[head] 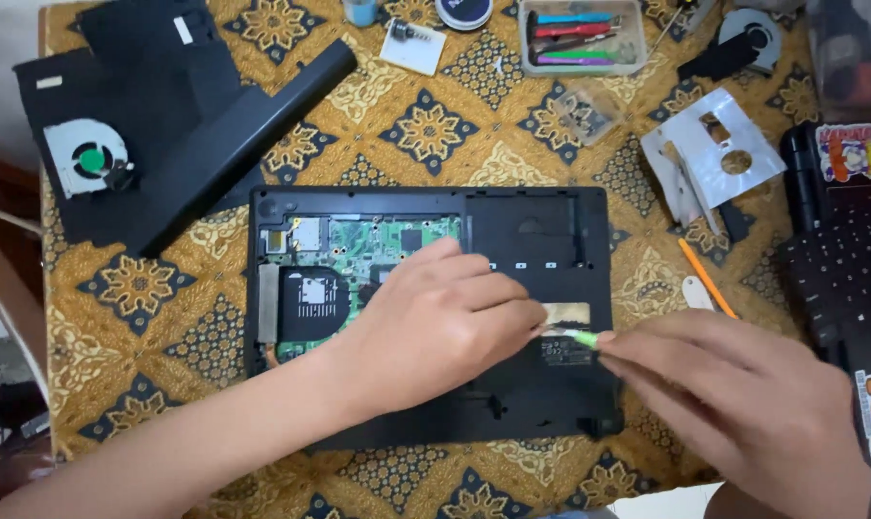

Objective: Disassembling and inspecting the internal components of a laptop, including the motherboard, connectors, and small circuit modules.

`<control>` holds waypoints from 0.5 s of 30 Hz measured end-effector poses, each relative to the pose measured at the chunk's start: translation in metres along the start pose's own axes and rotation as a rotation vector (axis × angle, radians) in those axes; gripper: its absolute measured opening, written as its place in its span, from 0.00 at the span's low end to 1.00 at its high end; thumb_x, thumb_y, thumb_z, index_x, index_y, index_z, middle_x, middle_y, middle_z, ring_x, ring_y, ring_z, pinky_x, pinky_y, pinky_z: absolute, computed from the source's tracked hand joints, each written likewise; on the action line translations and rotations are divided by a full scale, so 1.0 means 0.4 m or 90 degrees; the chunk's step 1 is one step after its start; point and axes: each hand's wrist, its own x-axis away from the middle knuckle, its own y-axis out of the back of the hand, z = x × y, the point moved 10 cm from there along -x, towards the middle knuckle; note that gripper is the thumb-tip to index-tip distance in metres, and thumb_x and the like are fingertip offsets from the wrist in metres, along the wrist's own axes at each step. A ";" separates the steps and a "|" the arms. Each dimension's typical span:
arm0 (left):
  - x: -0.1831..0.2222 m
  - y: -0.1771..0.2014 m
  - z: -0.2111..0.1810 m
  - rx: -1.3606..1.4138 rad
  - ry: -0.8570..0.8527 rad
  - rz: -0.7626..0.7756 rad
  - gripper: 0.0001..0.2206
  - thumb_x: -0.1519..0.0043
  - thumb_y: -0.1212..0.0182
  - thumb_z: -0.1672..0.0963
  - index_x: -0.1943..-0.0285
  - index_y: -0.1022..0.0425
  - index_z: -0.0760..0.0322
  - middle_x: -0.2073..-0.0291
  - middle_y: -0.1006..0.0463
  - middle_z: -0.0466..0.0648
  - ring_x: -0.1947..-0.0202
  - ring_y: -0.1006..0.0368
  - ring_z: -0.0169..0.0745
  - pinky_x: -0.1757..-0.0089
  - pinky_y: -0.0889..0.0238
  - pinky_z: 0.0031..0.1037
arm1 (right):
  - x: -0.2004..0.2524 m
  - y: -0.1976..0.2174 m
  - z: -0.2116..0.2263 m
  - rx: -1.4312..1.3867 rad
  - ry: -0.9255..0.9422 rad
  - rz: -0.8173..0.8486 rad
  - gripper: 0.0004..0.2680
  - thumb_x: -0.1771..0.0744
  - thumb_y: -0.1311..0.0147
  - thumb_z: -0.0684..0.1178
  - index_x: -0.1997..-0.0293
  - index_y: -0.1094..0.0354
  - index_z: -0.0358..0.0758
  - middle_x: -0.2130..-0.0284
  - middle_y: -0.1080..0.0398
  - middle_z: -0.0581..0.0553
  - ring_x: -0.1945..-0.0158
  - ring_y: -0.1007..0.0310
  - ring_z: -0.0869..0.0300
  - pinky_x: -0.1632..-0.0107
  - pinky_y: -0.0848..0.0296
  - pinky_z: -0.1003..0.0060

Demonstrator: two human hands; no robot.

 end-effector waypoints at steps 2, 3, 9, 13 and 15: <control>-0.039 -0.031 0.015 -0.031 -0.009 0.020 0.08 0.32 0.34 0.58 0.66 0.24 0.60 0.75 0.26 0.43 0.75 0.36 0.44 0.68 0.52 0.34 | 0.005 0.015 -0.034 0.003 -0.036 -0.028 0.11 0.36 0.41 0.48 0.49 0.23 0.48 0.60 0.20 0.50 0.59 0.18 0.59 0.54 0.22 0.60; -0.058 -0.050 0.022 -0.061 -0.015 0.039 0.12 0.32 0.34 0.58 0.70 0.28 0.57 0.80 0.30 0.42 0.78 0.39 0.42 0.68 0.53 0.34 | 0.009 0.026 -0.057 0.005 -0.070 -0.052 0.09 0.35 0.41 0.47 0.51 0.22 0.48 0.63 0.19 0.50 0.62 0.18 0.59 0.58 0.22 0.62; -0.224 -0.243 0.264 -0.328 0.026 0.101 0.12 0.50 0.42 0.67 0.83 0.27 0.59 0.90 0.34 0.38 0.87 0.37 0.31 0.77 0.35 0.29 | 0.040 0.047 -0.173 0.028 -0.189 -0.164 0.08 0.32 0.40 0.45 0.52 0.20 0.36 0.60 0.21 0.38 0.61 0.21 0.54 0.60 0.20 0.60; -0.308 -0.330 0.393 -0.318 0.013 0.014 0.09 0.54 0.38 0.60 0.87 0.28 0.55 0.90 0.31 0.43 0.87 0.34 0.47 0.80 0.40 0.37 | 0.034 0.051 -0.171 -0.015 -0.184 -0.213 0.06 0.33 0.38 0.43 0.55 0.20 0.36 0.62 0.21 0.40 0.69 0.23 0.61 0.64 0.24 0.68; -0.319 -0.385 0.445 -0.277 0.063 0.106 0.10 0.52 0.36 0.61 0.85 0.30 0.60 0.88 0.31 0.44 0.85 0.32 0.46 0.78 0.34 0.38 | 0.038 0.045 -0.179 -0.020 -0.218 -0.197 0.06 0.34 0.38 0.45 0.55 0.19 0.39 0.60 0.20 0.42 0.64 0.21 0.59 0.62 0.21 0.65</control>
